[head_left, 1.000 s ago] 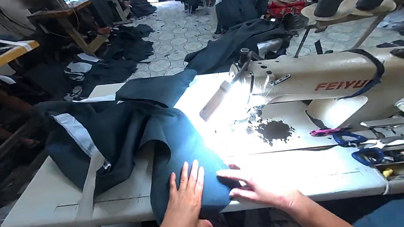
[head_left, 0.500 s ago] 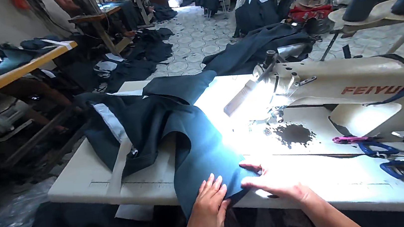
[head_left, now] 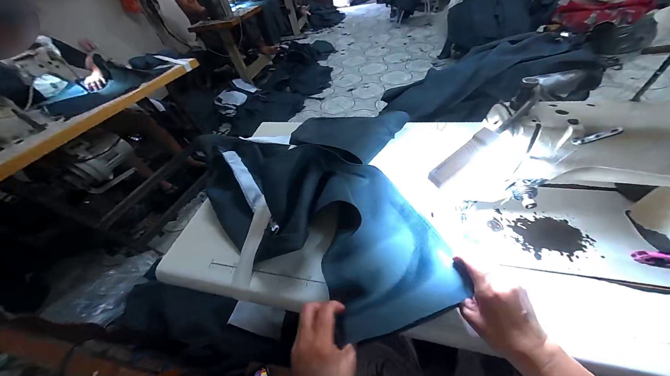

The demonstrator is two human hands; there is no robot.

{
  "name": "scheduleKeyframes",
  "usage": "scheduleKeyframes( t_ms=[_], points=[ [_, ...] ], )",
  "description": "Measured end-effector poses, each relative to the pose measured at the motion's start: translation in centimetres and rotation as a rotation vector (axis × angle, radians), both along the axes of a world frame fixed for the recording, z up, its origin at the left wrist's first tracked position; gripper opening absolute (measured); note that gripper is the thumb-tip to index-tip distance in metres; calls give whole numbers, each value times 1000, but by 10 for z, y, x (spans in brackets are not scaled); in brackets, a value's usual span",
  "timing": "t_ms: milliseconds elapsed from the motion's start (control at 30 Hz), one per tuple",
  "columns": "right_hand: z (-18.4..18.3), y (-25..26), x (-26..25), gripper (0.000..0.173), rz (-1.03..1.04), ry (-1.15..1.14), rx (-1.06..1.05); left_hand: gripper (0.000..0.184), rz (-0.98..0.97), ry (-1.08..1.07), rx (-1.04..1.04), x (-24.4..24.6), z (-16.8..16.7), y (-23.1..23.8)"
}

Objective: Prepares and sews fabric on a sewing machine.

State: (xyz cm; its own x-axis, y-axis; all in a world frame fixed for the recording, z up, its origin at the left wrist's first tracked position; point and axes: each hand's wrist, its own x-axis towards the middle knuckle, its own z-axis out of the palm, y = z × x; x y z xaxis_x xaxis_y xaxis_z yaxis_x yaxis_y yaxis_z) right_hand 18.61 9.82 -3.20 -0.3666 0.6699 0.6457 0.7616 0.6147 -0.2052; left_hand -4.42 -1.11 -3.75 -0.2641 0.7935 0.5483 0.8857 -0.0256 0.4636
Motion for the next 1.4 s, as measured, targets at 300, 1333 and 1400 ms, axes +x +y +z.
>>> scheduleKeyframes(
  t_ms=[300, 1333, 1400],
  points=[
    [-12, -10, -26, 16, 248, 711, -269, 33, -138, -1957, -116, 4, 34, 4],
    [24, -43, 24, 60, -186, -114, -447, 67, -847, 608, -781, 38, 66, 167],
    [10, -27, 38, 52, -176, 32, -234, 88, -633, 618, -1118, 43, 73, 157]
  ],
)
